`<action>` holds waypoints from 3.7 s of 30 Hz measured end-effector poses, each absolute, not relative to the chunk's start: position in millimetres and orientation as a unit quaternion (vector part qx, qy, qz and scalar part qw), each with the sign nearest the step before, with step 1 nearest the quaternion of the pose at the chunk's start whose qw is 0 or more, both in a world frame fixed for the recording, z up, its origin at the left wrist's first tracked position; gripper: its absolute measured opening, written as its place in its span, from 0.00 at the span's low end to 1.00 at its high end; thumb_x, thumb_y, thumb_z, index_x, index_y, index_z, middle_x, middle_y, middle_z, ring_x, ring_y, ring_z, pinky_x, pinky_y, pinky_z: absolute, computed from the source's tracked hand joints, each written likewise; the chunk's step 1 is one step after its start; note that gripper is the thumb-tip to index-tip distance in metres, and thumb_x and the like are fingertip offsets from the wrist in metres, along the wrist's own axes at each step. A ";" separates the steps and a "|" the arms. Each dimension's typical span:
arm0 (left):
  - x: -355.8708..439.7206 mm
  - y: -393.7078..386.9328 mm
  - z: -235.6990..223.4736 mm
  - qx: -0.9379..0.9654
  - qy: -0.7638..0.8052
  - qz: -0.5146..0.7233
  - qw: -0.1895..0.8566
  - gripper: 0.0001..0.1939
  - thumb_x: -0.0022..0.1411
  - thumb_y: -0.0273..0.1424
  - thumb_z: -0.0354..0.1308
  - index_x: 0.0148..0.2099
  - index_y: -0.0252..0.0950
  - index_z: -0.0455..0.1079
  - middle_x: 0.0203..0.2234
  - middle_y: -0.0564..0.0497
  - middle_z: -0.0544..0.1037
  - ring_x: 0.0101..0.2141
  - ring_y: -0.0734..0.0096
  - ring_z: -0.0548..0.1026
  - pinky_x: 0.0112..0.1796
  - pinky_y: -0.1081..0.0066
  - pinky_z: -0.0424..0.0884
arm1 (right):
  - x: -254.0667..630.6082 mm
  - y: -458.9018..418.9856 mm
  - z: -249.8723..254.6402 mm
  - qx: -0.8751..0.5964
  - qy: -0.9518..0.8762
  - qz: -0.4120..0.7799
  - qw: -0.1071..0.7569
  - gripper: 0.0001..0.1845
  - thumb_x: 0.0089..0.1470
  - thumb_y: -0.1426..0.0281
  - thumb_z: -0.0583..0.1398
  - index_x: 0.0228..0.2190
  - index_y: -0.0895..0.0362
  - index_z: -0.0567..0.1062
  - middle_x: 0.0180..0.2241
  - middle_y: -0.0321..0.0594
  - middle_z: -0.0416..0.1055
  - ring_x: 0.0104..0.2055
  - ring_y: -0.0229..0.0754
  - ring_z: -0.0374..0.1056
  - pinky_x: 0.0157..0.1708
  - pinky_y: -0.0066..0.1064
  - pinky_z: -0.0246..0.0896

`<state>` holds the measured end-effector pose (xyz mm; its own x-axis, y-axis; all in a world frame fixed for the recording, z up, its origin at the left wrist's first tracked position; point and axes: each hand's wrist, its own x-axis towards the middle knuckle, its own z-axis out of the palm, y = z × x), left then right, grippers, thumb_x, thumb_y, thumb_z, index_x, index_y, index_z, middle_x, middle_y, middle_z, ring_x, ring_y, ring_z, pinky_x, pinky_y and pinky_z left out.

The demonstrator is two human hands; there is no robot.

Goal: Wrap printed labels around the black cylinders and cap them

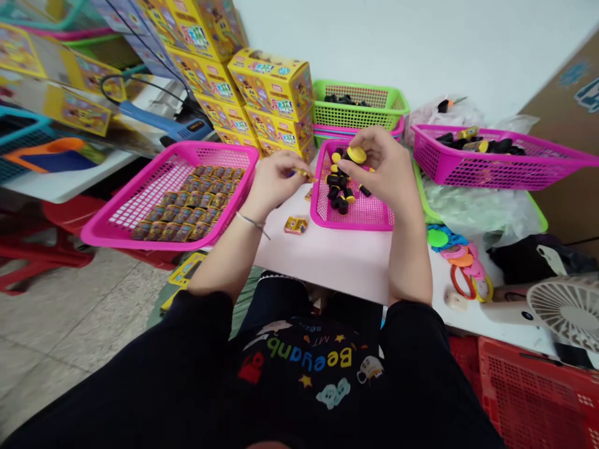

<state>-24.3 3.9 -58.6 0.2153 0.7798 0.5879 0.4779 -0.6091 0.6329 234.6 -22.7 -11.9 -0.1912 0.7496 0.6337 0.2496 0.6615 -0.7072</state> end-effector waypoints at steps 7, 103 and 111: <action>32.6 29.8 -15.7 0.792 0.284 0.465 0.276 0.08 0.57 0.20 0.67 0.39 0.32 0.84 0.36 0.51 0.85 0.36 0.75 0.79 0.43 0.72 0.75 | 262.0 -36.3 -3.0 -0.355 -0.701 0.172 0.595 0.20 0.53 0.64 0.77 0.42 0.49 0.76 0.37 0.29 0.77 0.40 0.34 0.75 0.40 0.29 0.76; 5.1 -35.5 4.3 0.857 0.077 0.374 0.345 0.37 0.68 0.44 0.61 0.72 0.50 0.47 0.71 0.45 0.64 0.44 0.77 0.84 0.34 0.77 0.76 | 218.0 -43.4 -45.6 -0.358 -0.827 -0.249 0.354 0.13 0.71 0.52 0.59 0.50 0.35 0.82 0.41 0.29 0.82 0.52 0.48 0.80 0.76 0.67 0.58; 4.0 -57.3 -7.2 0.746 0.277 0.593 0.125 0.17 0.67 0.29 0.69 0.51 0.41 0.65 0.40 0.53 0.75 0.38 0.73 0.78 0.41 0.69 0.79 | 201.1 -36.6 -27.0 -0.266 -0.750 -0.393 0.461 0.22 0.65 0.57 0.68 0.58 0.43 0.75 0.49 0.39 0.81 0.53 0.51 0.78 0.61 0.55 0.76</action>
<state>4.0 -57.3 -7.2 0.1429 0.5620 0.8147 0.2654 -0.8147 0.5155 201.1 -36.6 -27.0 -0.4327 0.0358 0.9008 0.7615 0.5494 0.3440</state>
